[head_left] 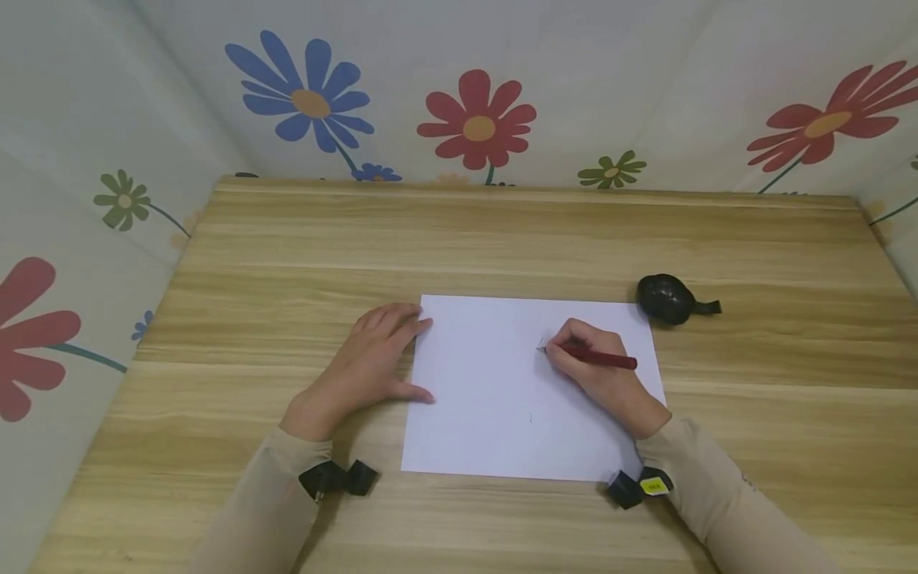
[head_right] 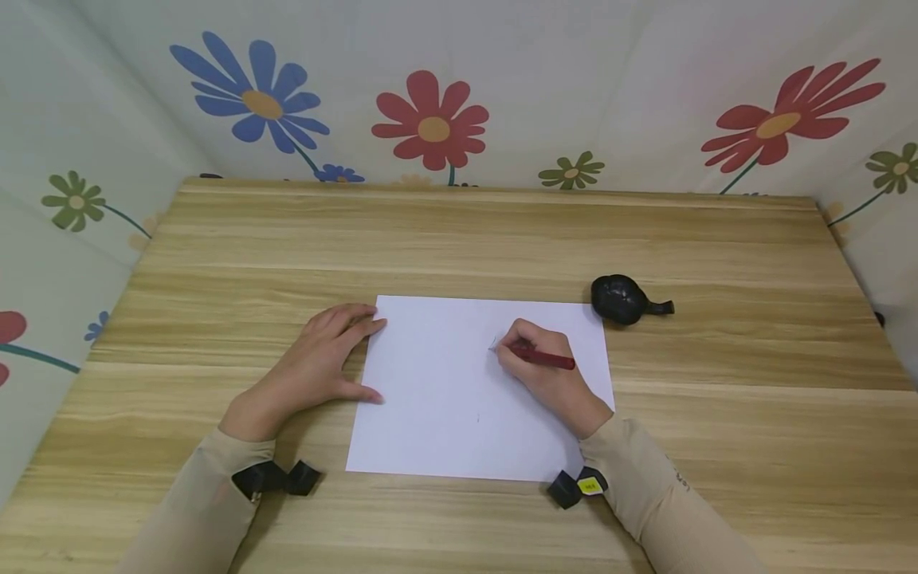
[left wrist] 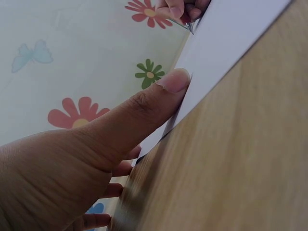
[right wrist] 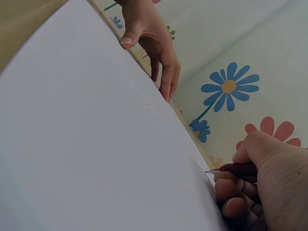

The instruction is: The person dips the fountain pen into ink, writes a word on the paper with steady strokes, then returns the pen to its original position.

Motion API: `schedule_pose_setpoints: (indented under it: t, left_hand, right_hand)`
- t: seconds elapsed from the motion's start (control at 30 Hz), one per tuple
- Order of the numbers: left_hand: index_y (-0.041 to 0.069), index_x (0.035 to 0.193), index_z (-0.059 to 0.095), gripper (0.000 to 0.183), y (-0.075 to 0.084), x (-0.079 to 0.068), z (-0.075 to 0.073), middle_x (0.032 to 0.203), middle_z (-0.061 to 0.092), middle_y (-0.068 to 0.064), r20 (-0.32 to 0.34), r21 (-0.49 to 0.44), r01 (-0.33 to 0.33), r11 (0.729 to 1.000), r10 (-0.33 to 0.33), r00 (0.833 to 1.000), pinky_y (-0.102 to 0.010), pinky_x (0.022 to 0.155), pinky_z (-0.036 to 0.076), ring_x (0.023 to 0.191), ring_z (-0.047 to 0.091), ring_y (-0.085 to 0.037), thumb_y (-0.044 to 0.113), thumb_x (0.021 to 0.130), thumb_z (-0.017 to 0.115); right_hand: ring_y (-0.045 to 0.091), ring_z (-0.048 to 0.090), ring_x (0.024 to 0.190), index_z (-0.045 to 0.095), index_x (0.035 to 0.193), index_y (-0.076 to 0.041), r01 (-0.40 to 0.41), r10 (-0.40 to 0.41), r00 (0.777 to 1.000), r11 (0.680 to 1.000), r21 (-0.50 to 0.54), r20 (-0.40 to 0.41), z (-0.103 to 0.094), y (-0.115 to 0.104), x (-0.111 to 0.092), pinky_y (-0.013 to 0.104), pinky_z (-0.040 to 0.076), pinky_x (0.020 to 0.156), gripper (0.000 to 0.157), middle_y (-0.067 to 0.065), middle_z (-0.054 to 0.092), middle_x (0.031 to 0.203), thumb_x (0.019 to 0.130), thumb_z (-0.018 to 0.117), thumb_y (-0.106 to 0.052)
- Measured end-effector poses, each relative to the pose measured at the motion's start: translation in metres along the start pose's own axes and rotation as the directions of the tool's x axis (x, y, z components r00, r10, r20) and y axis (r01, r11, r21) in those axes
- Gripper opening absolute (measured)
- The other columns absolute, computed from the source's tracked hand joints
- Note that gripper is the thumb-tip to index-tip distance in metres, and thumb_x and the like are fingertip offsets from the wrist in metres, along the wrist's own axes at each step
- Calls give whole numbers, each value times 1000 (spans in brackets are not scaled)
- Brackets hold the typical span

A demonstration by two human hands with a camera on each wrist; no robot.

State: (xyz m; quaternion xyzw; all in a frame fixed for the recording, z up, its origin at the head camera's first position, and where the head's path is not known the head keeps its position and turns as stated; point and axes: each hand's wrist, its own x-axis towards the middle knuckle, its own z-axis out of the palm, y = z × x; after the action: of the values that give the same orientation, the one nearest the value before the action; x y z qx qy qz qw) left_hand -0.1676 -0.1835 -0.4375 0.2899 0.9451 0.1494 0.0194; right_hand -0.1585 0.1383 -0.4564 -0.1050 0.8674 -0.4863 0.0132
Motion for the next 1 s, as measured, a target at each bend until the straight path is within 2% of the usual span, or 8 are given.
schedule_pose_setpoints:
  t: [0.27,0.37,0.47,0.57,0.83,1.0]
  left_hand:
    - [6,137,51,102,-1,0,1,144,43,-15,-5,-6,-1,1000,1,1000,-54,115,29,136,36,-35,62,57,81]
    - [6,137,51,102,-1,0,1,144,43,-15,-7,-6,-4,1000,4,1000,-54,115,29,136,37,-35,62,57,81]
    - [5,136,51,101,-2,0,2,144,43,-15,-10,-5,-9,1000,9,1000,-54,115,29,136,37,-35,62,58,80]
    - [5,136,51,101,-2,0,2,144,43,-15,-12,-4,-11,1000,11,1000,-54,115,29,135,37,-35,62,58,80]
    - [5,137,51,101,-2,0,1,144,43,-15,-11,-4,-6,1000,6,1000,-54,115,29,135,37,-35,61,58,81]
    - [5,137,51,102,-2,0,2,144,43,-15,-17,-3,-12,1000,11,1000,-54,115,29,135,37,-35,62,58,81]
  right_hand:
    - [11,52,71,68,87,-9,-14,14,1000,1000,10,15,-1,-2,0,18,41,59,4,7,70,79,88,64,-10]
    - [12,53,61,65,90,-7,-46,42,998,994,101,39,-2,-1,0,19,45,51,7,10,66,74,92,62,-13]
    - [15,55,52,60,93,-3,-85,72,995,971,223,65,-3,0,-1,24,48,43,13,14,63,72,95,58,-16]
    - [16,59,53,57,96,-1,-103,86,994,953,286,71,-5,0,-1,26,52,44,15,15,65,75,96,57,-16]
    - [16,59,54,60,99,-1,-128,116,991,959,254,63,-6,-3,-1,27,54,48,13,20,64,80,91,64,-11]
    - [17,59,53,62,98,-1,-145,132,989,957,250,66,-7,-3,0,29,55,49,16,18,63,78,92,64,-16]
